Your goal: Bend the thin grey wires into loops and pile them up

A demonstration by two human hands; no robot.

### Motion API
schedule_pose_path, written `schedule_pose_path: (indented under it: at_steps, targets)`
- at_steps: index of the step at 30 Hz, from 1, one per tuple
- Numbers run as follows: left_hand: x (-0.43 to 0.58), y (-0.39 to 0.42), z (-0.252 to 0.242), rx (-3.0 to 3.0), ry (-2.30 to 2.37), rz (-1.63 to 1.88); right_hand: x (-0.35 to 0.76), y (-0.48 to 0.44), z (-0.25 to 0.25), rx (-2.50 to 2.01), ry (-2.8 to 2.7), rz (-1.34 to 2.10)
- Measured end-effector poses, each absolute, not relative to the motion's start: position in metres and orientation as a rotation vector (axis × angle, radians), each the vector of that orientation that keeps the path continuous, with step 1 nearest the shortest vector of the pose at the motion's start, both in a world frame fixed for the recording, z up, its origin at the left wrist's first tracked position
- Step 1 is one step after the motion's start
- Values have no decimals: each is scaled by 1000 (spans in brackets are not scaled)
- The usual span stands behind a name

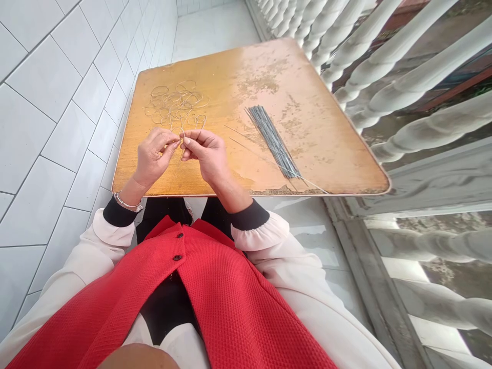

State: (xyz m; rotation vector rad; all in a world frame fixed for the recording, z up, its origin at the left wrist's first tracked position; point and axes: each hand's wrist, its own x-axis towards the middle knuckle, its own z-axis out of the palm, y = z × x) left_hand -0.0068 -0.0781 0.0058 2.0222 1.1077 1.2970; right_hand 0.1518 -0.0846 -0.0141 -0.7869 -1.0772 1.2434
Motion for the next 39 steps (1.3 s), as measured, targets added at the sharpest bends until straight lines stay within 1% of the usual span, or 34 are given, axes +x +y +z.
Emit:
schedule_pose_path:
  at_steps: [4, 10, 15, 22, 25, 29, 34, 39]
  targets:
    - [-5, -80, 10, 1931, 1105, 1281, 151, -85, -16, -786, -1070, 1220]
    - [-6, -77, 8, 2094, 1064, 1233, 150, -85, -15, -812, -1075, 1194]
    - [-4, -78, 4, 2091, 1059, 1286, 150, -83, -15, -791, -1070, 1161]
    - [-5, -70, -11, 2401, 988, 1438, 151, -80, -18, -768, -1092, 1149]
    - [-7, -66, -13, 2492, 923, 1421, 152, -80, -20, -757, -1100, 1147]
    - [-9, -65, -13, 2453, 950, 1333, 152, -81, -20, -765, -1109, 1139]
    - [-12, -69, -13, 2408, 1005, 1340, 152, -82, -19, -800, -1095, 1141]
    - [-16, -75, -10, 2158, 1043, 1380, 154, -81, -16, -820, -1070, 1172]
